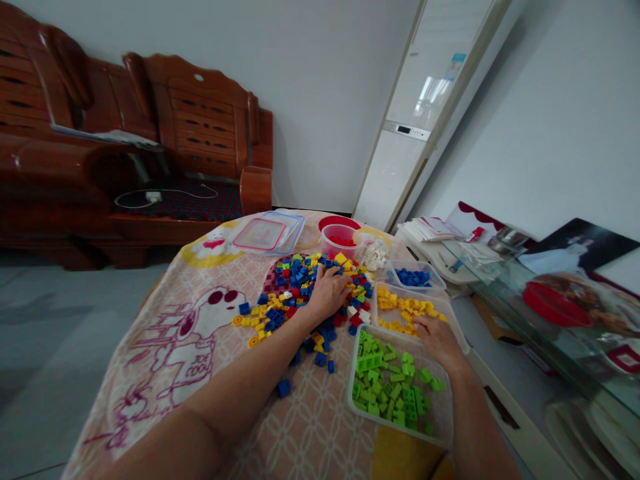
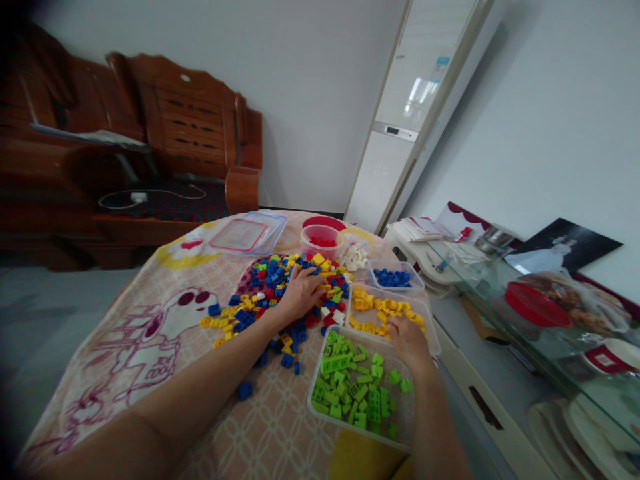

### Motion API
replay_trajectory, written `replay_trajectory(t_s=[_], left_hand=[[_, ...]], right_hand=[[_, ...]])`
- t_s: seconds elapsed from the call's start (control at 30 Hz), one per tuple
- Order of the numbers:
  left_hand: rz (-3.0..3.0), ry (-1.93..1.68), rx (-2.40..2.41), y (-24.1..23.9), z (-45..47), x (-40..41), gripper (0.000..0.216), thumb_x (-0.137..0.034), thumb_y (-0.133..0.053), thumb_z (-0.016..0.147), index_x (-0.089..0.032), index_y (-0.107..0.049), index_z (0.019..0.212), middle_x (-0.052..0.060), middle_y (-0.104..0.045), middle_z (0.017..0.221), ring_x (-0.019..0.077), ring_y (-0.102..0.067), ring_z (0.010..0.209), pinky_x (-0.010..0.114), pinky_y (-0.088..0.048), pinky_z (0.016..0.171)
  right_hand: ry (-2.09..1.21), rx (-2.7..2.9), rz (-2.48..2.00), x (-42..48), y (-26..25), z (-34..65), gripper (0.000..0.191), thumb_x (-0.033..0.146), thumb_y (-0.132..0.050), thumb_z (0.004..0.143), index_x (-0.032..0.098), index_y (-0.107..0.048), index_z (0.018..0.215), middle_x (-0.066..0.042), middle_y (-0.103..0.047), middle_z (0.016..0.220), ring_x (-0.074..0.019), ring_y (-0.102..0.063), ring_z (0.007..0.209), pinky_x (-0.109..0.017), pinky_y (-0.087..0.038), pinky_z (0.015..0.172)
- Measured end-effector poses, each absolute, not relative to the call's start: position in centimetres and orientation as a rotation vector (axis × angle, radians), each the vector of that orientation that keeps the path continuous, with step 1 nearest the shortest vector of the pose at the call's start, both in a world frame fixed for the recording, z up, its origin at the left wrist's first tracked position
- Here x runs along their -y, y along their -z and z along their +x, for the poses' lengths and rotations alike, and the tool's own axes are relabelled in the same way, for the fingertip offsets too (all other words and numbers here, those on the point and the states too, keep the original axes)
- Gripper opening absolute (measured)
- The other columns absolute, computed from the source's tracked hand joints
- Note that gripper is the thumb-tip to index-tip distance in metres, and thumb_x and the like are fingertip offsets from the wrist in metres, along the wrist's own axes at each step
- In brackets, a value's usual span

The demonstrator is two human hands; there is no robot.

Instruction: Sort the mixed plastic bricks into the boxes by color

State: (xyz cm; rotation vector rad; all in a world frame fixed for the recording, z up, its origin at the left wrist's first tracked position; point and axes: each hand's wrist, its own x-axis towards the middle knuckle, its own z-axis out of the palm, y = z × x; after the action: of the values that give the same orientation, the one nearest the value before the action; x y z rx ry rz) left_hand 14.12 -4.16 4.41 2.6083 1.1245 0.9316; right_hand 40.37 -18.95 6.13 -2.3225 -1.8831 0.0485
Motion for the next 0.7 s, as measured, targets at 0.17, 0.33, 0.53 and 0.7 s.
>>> replay_trajectory(t_s=[0.17,0.33,0.53,0.7], left_hand=[[2.461,-1.082,-1.173,-5.3,13.8,3.9,0.02,-0.029,-0.056,0.086,-0.021,-0.068,0.099,0.008,-0.069,0.101,0.0243,-0.057,0.108,0.048,-0.034,0.104],[2.254,-1.0,-0.959,-6.7,14.8,5.3,0.022,-0.028,-0.054,0.086,-0.018,-0.07,0.098,0.004,-0.071,0.086,0.0157,-0.064,0.077,0.025,-0.049,0.075],[2.143,-0.825,-0.655,-6.2,16.7,7.6,0.03,-0.018,-0.056,0.08,-0.018,-0.069,0.107,0.002,-0.073,0.087,0.0141,-0.066,0.073,0.023,-0.051,0.069],[2.235,-0.825,-0.529,-5.9,17.0,8.1,0.042,-0.013,-0.051,0.082,-0.019,-0.062,0.122,0.005,-0.072,0.104,0.0161,-0.067,0.091,0.026,-0.052,0.082]], right_hand=[[-0.04,1.879,-2.301,19.0,-6.0,40.5,0.034,0.02,-0.041,0.088,0.018,-0.073,0.099,-0.009,-0.071,0.104,-0.0194,-0.063,0.099,-0.029,-0.042,0.091],[-0.045,1.877,-2.294,18.9,-5.7,40.7,0.035,0.021,-0.04,0.089,0.017,-0.073,0.1,-0.011,-0.071,0.105,-0.0202,-0.063,0.101,-0.029,-0.042,0.092],[-0.093,1.899,-2.272,18.8,-5.9,40.5,0.036,0.021,-0.039,0.09,0.017,-0.072,0.103,-0.009,-0.071,0.105,-0.0194,-0.063,0.101,-0.029,-0.042,0.092],[-0.081,1.891,-2.282,18.8,-6.0,40.6,0.035,0.022,-0.04,0.089,0.017,-0.072,0.102,-0.01,-0.072,0.105,-0.0203,-0.063,0.1,-0.029,-0.042,0.091]])
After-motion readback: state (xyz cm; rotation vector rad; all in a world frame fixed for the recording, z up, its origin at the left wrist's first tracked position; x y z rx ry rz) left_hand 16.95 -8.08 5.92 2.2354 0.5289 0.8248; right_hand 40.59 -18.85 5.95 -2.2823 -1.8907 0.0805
